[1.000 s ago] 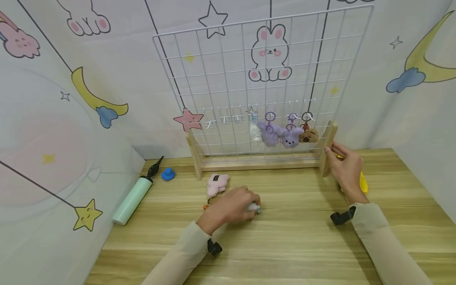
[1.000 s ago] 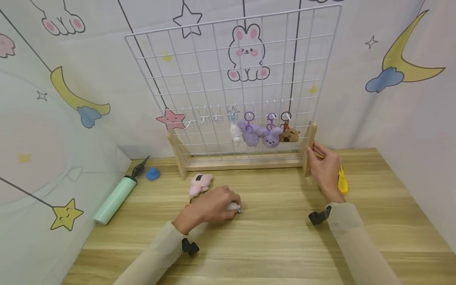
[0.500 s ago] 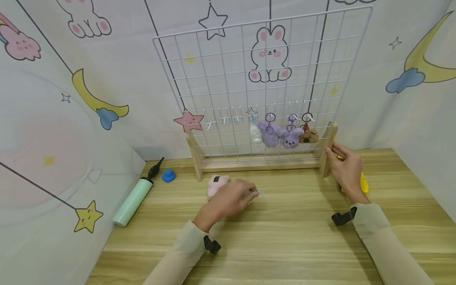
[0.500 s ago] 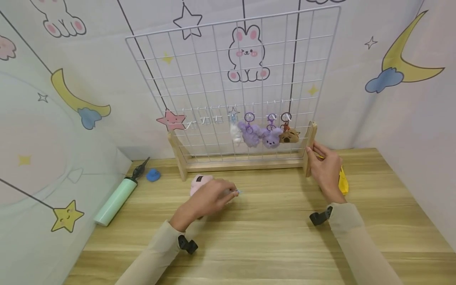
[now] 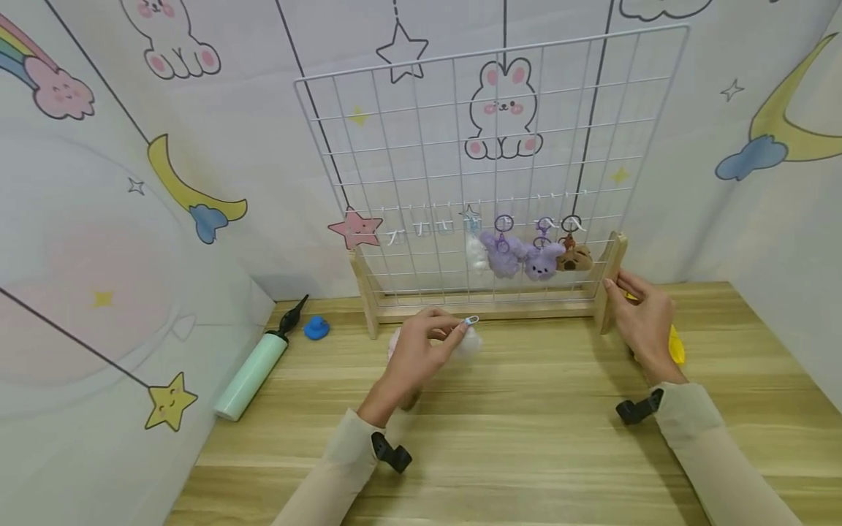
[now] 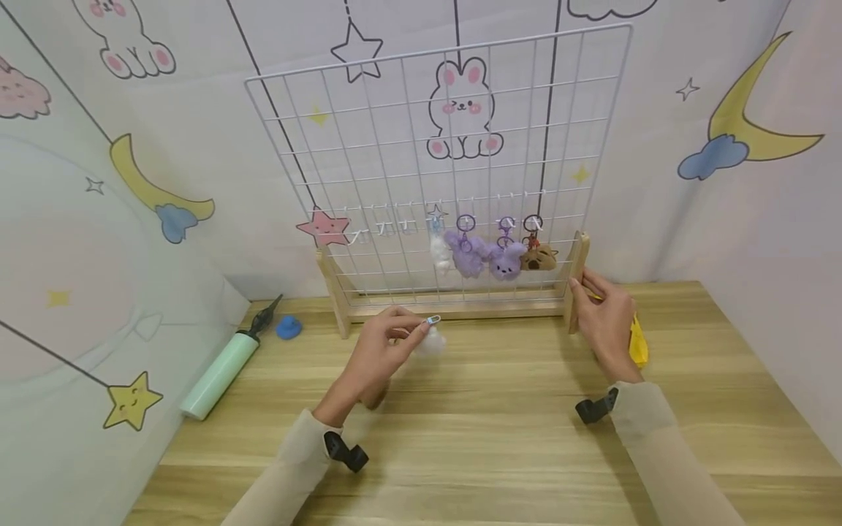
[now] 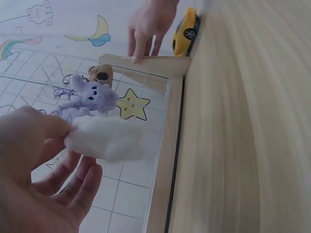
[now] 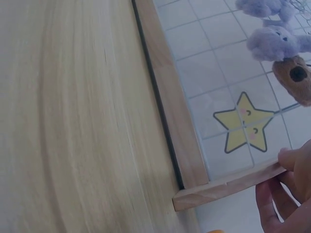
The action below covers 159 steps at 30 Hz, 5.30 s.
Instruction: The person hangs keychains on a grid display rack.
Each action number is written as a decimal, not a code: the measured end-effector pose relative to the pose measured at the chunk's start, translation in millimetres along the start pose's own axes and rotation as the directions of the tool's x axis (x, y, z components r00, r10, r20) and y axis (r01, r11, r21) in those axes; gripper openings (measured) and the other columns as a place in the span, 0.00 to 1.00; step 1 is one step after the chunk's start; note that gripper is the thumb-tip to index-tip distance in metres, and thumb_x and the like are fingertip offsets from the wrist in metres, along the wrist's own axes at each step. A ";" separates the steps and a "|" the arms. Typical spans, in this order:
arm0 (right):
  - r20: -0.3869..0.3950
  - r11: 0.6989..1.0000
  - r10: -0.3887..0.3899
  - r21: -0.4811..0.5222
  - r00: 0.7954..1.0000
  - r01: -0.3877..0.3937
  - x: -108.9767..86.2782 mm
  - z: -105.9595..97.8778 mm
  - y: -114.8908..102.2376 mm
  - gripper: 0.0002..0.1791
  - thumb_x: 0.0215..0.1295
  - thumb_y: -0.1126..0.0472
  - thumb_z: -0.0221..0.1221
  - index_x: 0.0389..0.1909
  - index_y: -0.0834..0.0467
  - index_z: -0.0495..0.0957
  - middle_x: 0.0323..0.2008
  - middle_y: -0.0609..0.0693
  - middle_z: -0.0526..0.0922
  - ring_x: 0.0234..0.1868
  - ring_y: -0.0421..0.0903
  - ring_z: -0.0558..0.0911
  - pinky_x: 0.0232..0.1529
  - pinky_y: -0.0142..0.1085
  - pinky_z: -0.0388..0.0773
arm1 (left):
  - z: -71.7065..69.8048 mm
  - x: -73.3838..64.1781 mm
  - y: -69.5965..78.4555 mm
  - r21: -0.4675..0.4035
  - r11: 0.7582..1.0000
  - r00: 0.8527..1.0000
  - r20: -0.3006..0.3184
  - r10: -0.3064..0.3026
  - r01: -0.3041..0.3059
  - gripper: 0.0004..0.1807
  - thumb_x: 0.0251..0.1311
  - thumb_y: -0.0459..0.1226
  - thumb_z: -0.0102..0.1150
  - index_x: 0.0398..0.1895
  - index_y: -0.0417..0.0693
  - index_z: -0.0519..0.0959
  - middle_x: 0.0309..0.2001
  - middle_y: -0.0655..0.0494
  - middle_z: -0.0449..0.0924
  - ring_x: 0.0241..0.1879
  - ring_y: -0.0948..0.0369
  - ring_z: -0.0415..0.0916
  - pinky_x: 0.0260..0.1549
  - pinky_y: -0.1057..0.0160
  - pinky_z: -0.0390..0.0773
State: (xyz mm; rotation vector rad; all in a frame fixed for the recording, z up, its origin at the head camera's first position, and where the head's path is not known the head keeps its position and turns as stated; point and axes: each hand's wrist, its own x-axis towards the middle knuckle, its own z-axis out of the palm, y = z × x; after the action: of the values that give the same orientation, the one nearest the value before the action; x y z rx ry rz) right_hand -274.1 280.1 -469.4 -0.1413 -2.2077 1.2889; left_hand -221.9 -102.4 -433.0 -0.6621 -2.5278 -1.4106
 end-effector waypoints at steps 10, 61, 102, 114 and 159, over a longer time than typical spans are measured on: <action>-0.005 1.000 0.000 0.002 1.000 0.000 0.4 0.8 0.3 0.26 0.77 0.48 0.66 0.68 0.57 0.83 0.60 0.60 0.88 0.58 0.58 0.89 0.41 0.10 0.77 | -6.3 7.4 0.7 -0.293 0.944 0.977 -0.099 -0.187 0.151 0.12 0.74 0.45 0.69 0.53 0.52 0.92 0.48 0.49 0.93 0.41 0.57 0.90 0.41 0.66 0.89; -0.036 0.999 -0.026 0.041 0.999 0.028 0.3 1.0 5.0 0.23 0.75 0.50 0.69 0.64 0.57 0.86 0.57 0.62 0.89 0.42 0.13 0.79 0.39 0.09 0.76 | -2.8 76.6 39.1 -0.488 0.864 0.858 -0.491 -0.152 -0.126 0.12 0.73 0.44 0.71 0.51 0.48 0.92 0.42 0.50 0.91 0.34 0.62 0.90 0.32 0.68 0.86; -0.044 1.000 -0.007 0.029 0.999 0.008 1.4 -0.8 6.3 0.26 0.71 0.46 0.72 0.61 0.58 0.88 0.54 0.64 0.90 0.40 0.13 0.79 0.37 0.11 0.75 | -41.3 -16.5 -46.5 -0.117 0.984 0.900 -0.401 -0.171 0.135 0.10 0.74 0.41 0.69 0.50 0.46 0.91 0.47 0.50 0.93 0.47 0.55 0.90 0.49 0.69 0.89; -0.004 1.000 0.026 -0.013 1.000 -0.026 1.1 -1.5 7.8 0.26 0.69 0.45 0.74 0.58 0.59 0.90 0.51 0.65 0.91 0.36 0.13 0.77 0.35 0.11 0.73 | -55.8 -63.3 -65.1 0.054 0.949 0.915 -0.288 -0.284 0.312 0.06 0.70 0.37 0.72 0.45 0.46 0.92 0.40 0.49 0.92 0.42 0.54 0.90 0.44 0.64 0.90; -0.002 0.999 0.045 -0.016 0.999 -0.046 0.2 -1.6 13.2 0.26 0.70 0.45 0.73 0.57 0.61 0.90 0.53 0.66 0.90 0.36 0.12 0.76 0.34 0.10 0.74 | -60.1 -77.3 -47.2 0.185 0.954 0.952 0.157 -0.264 0.235 0.06 0.74 0.30 0.65 0.40 0.47 0.78 0.37 0.51 0.90 0.36 0.62 0.86 0.36 0.68 0.81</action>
State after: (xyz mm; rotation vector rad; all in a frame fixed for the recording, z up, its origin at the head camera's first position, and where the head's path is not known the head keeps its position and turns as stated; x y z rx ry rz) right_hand -275.9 288.3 -479.6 -0.2001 -2.2257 1.2945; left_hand -178.8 -197.2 -464.4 -0.4717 -2.9210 -1.2430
